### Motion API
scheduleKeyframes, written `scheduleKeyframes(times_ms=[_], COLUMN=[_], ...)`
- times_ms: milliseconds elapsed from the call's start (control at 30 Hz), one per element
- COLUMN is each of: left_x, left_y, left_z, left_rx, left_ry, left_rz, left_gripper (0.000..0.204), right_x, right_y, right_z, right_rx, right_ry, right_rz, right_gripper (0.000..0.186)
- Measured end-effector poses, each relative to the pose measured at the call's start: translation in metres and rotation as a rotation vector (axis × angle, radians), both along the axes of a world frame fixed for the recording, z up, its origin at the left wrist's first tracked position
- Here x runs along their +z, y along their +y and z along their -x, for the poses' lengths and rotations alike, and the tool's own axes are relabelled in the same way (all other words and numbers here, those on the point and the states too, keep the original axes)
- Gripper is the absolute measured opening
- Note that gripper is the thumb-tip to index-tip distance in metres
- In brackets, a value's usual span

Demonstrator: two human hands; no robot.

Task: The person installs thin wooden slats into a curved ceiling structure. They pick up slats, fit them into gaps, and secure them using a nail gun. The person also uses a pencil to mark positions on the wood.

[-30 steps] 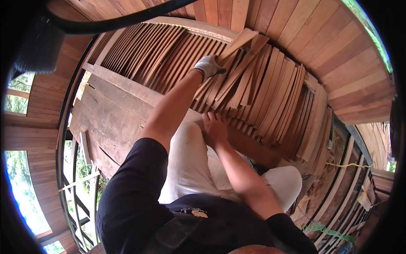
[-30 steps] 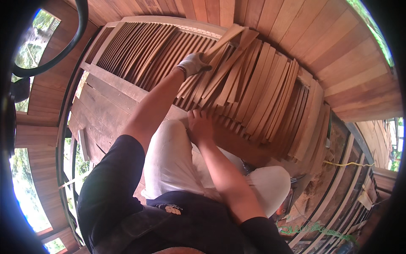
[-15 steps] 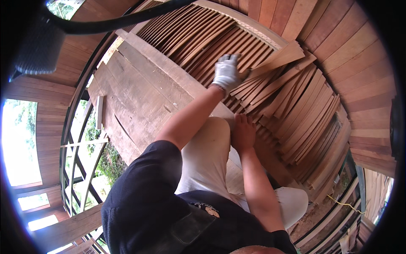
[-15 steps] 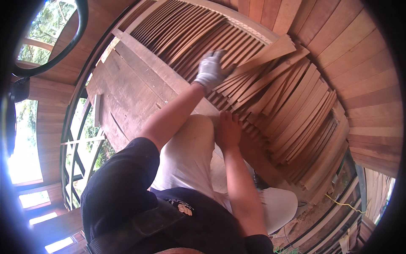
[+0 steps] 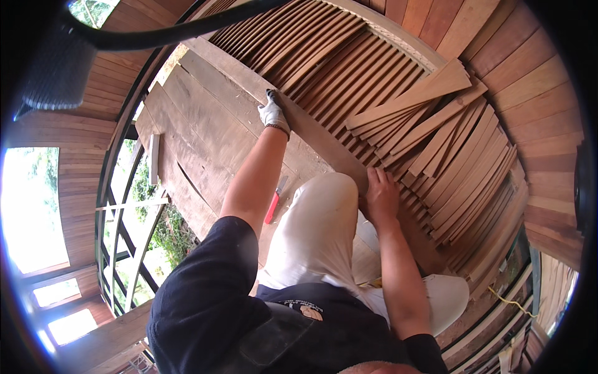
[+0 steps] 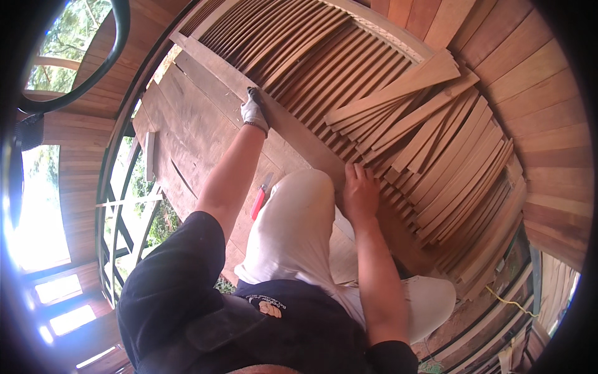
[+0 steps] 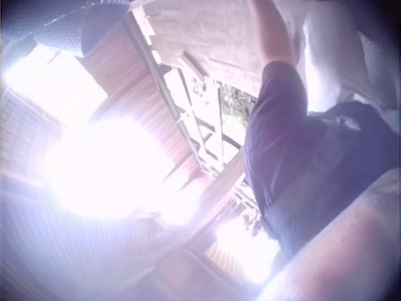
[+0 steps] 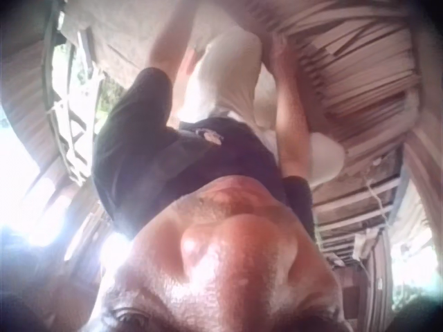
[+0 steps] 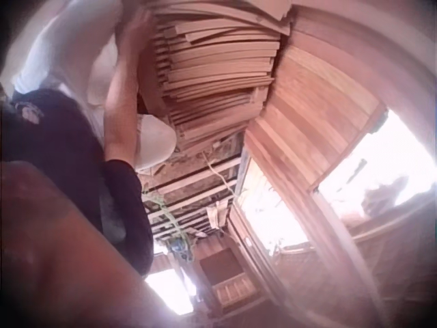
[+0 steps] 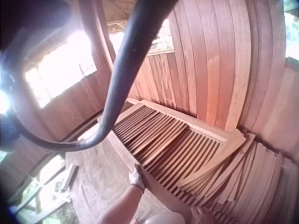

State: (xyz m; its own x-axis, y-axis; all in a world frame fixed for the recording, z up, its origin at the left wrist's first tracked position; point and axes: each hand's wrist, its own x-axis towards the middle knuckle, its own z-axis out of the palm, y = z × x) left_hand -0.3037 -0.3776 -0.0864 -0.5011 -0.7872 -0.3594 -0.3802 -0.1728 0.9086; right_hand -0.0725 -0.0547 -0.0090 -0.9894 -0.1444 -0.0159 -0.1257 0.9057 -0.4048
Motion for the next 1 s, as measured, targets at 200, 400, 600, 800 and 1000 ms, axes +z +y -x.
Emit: scheduleKeyframes(times_ms=[200, 400, 600, 800, 1000], left_x=[0.003, 0.010, 0.009, 0.129, 0.131], left_y=[0.009, -0.001, 0.011, 0.139, 0.275], left_z=[-0.013, -0.007, -0.020, -0.115, -0.224], left_rx=[0.003, -0.022, -0.315, -1.380, -2.354], left_ry=[0.156, 0.117, 0.091, 0.433, 0.482], left_rz=[-0.145, -0.102, 0.223, 0.318, 1.113], left_gripper=[0.088, 0.093, 0.094, 0.064, 0.087], right_x=[0.016, 0.007, 0.020, 0.119, 0.105], right_y=[-0.001, -0.003, 0.029, 0.224, 0.309], right_z=[-0.001, 0.007, 0.002, -0.032, -0.218], right_rx=[0.030, 0.051, 0.080, 0.014, -1.040], right_ry=[-0.045, -0.023, -0.102, -0.564, 0.012], right_rz=[0.082, 0.076, 0.044, 0.047, 0.220], right_gripper=[0.050, 0.060, 0.074, 0.056, 0.056])
